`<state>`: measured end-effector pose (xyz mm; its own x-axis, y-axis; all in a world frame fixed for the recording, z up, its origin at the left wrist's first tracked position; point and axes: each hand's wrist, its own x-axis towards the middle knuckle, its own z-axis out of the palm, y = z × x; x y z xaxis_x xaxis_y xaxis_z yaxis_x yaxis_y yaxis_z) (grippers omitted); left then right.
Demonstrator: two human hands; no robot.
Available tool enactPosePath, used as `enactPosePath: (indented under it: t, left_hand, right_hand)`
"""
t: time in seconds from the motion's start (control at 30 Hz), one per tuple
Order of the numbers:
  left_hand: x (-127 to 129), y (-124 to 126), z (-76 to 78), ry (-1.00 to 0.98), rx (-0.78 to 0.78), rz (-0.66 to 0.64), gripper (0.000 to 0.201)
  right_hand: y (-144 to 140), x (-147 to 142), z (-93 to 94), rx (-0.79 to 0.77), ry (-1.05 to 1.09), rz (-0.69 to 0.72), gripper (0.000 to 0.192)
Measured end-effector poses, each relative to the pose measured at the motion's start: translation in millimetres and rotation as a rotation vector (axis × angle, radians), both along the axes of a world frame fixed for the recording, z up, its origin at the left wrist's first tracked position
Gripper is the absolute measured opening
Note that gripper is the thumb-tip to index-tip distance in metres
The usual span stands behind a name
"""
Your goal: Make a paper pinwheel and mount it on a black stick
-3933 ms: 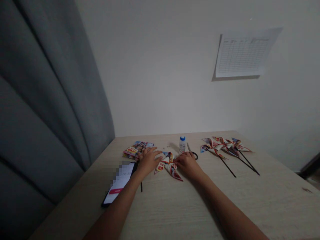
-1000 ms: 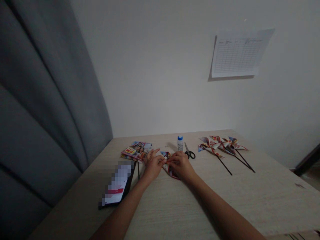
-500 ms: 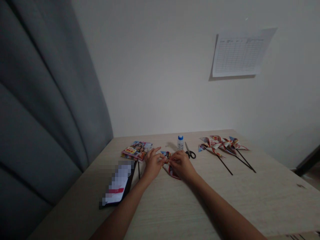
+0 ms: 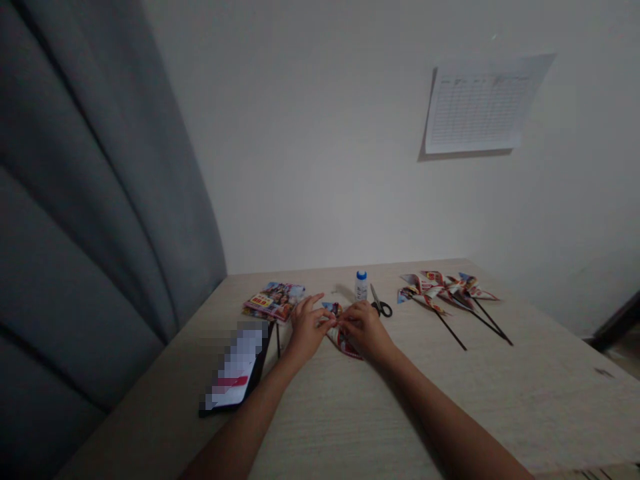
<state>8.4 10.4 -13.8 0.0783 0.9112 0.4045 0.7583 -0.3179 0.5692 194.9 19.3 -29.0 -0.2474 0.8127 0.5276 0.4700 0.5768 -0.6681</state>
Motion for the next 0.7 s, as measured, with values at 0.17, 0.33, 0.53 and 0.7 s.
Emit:
enactPosePath:
  t: [0.17, 0.33, 0.53, 0.7]
  left_hand:
    - [0.1, 1.3, -1.5, 0.001, 0.002, 0.006, 0.006]
    - [0.1, 1.9, -1.7, -0.007, 0.009, 0.001, 0.005]
    - [0.5, 1.0, 1.2, -0.01, -0.003, 0.013, 0.005]
    - [0.2, 0.7, -1.9, 0.047, -0.003, 0.089, 0.011]
  right_hand:
    - [1.9, 0.8, -2.7, 0.048, 0.029, 0.005, 0.012]
    - [2.2, 1.3, -1.7, 0.031, 0.034, 0.022, 0.01]
    - [0.8, -0.4, 0.9, 0.039, 0.037, 0.02, 0.014]
    - [1.3, 1.3, 0.3, 0.019, -0.001, -0.007, 0.016]
